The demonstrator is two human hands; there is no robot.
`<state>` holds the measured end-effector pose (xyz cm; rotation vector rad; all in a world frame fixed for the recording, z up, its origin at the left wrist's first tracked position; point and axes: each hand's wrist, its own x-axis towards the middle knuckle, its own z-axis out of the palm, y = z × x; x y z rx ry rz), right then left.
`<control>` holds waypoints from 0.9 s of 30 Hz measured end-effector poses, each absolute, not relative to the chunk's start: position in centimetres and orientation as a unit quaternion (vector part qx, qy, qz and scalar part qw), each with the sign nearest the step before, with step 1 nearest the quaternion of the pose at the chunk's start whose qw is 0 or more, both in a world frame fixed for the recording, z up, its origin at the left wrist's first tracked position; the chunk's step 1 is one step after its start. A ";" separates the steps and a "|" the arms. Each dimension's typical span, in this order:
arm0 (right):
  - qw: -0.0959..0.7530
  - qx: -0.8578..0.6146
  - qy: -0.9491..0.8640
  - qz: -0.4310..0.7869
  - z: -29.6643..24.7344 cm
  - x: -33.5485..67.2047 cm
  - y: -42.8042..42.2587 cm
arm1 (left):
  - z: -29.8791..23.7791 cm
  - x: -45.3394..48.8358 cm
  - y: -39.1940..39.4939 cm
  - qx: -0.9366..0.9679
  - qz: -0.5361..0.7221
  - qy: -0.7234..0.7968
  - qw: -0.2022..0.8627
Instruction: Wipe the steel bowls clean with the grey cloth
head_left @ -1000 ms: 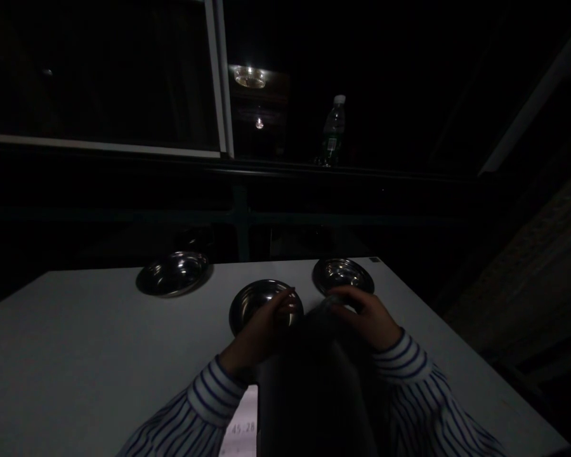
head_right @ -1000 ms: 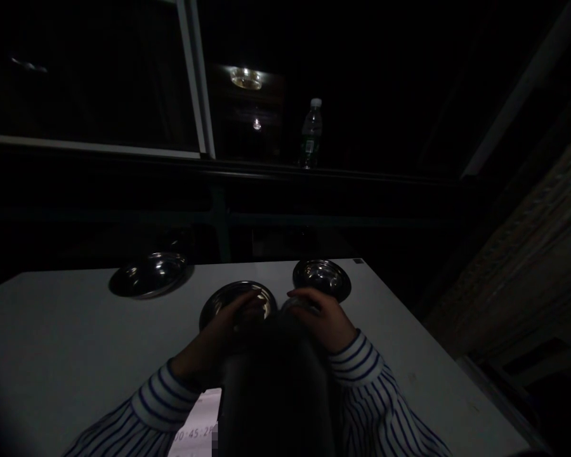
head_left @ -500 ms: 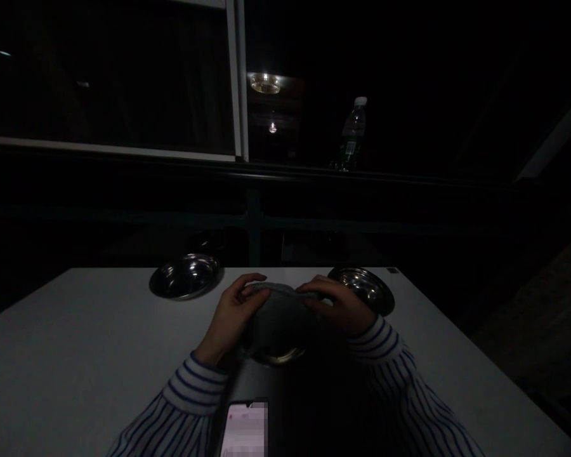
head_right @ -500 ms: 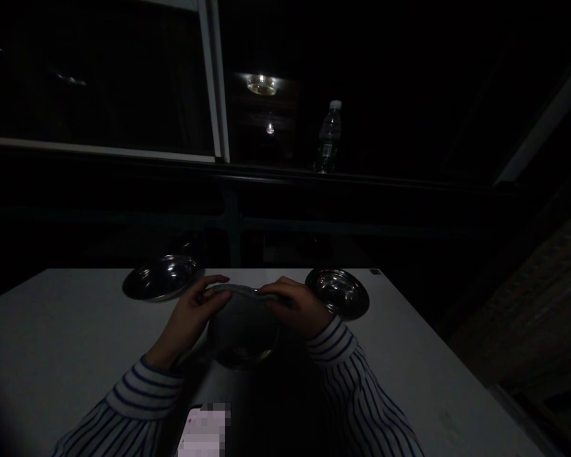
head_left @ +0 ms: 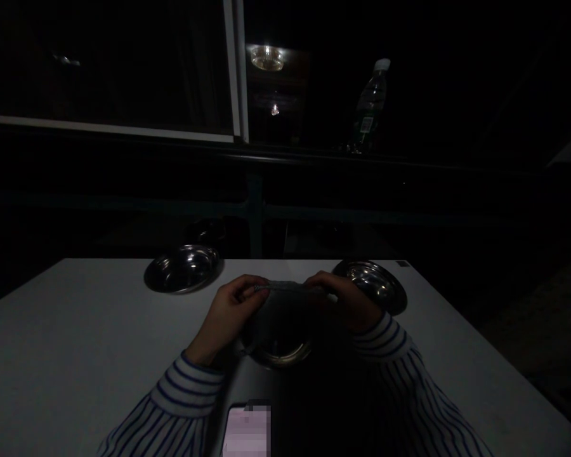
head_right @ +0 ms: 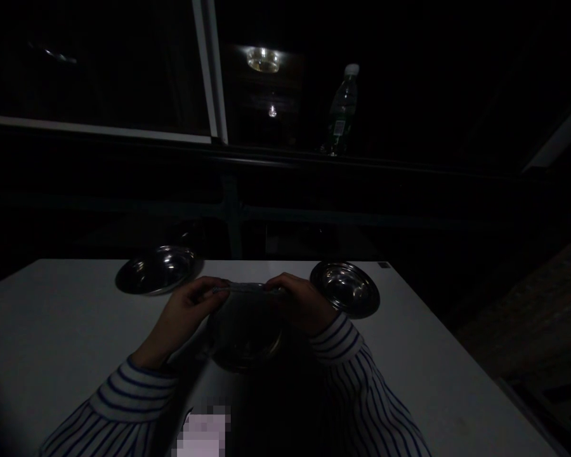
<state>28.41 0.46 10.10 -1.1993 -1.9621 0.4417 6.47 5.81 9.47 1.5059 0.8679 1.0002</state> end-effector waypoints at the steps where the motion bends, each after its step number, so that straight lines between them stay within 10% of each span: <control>1: 0.384 -0.472 -0.775 0.169 10.1 28.5 0.4 | 9.4 6.4 5.9 0.635 0.418 0.365 0.538; 27: 0.410 -0.431 -0.796 0.110 10.6 27.2 -0.3 | 10.1 5.5 5.1 0.791 0.218 0.314 0.477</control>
